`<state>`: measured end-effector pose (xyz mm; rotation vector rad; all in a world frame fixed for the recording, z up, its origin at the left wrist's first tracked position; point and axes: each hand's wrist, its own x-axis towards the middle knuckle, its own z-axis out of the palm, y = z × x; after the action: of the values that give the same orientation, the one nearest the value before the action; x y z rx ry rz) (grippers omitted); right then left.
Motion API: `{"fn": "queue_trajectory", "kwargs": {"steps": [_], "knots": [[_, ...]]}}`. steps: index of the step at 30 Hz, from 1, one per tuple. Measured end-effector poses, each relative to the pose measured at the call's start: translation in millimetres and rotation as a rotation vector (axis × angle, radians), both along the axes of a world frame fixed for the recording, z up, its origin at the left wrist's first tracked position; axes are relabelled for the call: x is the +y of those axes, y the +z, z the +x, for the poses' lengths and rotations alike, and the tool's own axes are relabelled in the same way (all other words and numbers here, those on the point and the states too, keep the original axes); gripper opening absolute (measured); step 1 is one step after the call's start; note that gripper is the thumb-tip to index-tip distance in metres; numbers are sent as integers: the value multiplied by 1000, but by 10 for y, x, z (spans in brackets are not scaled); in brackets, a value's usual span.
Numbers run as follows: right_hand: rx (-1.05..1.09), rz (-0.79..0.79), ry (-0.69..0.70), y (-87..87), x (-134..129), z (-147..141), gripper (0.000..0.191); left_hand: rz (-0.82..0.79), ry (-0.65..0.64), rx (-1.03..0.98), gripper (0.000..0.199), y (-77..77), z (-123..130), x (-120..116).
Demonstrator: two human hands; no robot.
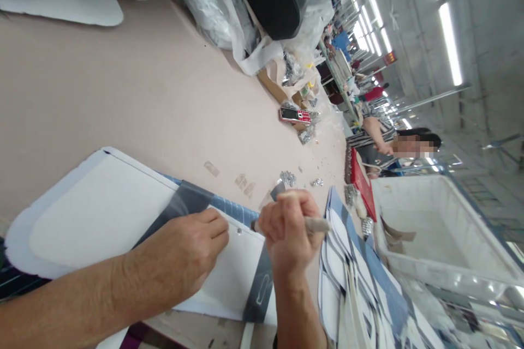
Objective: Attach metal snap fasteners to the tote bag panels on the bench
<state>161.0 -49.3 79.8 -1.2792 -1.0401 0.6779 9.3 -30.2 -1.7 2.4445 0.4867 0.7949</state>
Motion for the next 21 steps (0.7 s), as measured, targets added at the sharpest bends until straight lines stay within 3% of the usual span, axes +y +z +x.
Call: {"fn": "queue_trajectory", "kwargs": {"steps": [3,7,12,16,18,21], "knots": [[-1,121,-52,-60,-62,-53,27,-8,49,-66,20,44,-15,5],[-11,-54,-2,-125,-113,-46,26,-25,78,-92,22,58,-38,3],[95,126,-78,-148,-82,-60,32,-21,67,-33,20,61,-39,46],[-28,-84,-38,-235,-122,-76,26,40,68,-74,27,34,-34,44],[-197,-234,47,-113,-273,15,18,50,87,-70,30,-49,-59,49],[-559,-538,306,207,-768,210,14,130,166,-101,35,-241,-103,130]]}}
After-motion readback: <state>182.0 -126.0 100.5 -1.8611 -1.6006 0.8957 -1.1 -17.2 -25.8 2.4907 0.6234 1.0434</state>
